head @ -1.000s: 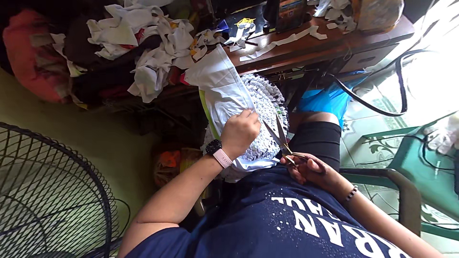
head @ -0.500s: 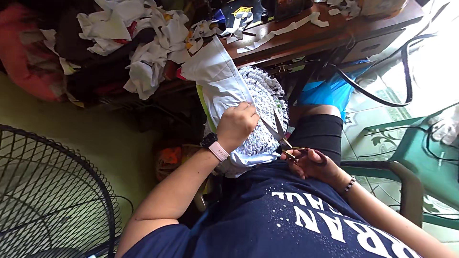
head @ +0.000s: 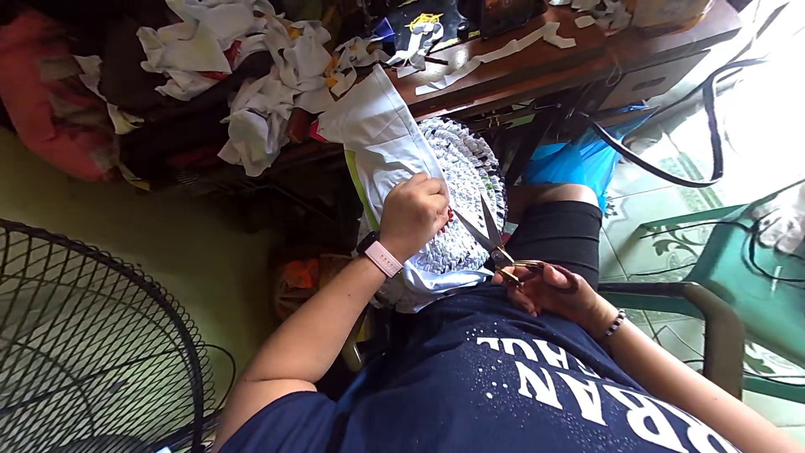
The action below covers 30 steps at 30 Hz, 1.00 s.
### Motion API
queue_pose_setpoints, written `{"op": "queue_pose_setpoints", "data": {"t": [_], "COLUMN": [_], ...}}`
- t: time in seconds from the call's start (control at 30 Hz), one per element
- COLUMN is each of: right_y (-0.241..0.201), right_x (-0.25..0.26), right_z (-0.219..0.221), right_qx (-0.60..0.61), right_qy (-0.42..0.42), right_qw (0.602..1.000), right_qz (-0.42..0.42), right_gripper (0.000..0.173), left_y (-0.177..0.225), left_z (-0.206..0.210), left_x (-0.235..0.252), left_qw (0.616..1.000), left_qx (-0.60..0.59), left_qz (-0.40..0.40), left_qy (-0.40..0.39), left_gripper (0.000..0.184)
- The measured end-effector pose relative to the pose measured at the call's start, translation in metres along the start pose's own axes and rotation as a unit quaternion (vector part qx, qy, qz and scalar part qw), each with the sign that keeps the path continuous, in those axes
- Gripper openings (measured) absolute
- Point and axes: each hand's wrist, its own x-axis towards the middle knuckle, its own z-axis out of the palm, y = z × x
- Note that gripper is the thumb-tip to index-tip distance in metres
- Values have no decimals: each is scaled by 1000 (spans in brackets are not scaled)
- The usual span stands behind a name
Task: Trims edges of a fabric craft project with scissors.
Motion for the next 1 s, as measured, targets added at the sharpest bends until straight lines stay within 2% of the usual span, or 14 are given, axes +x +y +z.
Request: {"op": "queue_pose_setpoints", "data": {"t": [0.47,1.0], "right_y": [0,4], "right_x": [5,11], "right_z": [-1,-9], "right_qx": [12,33], "right_qy": [2,-11], "right_qw": [1000,999], "right_qz": [8,-8], "right_gripper": [71,73], "left_y": [1,11], "left_z": [2,-1], "left_x": [-5,-5], "left_qw": [999,992], "left_qx": [20,104], "left_qz": [24,60], "left_qy": [14,-24], "left_gripper": [13,14]}}
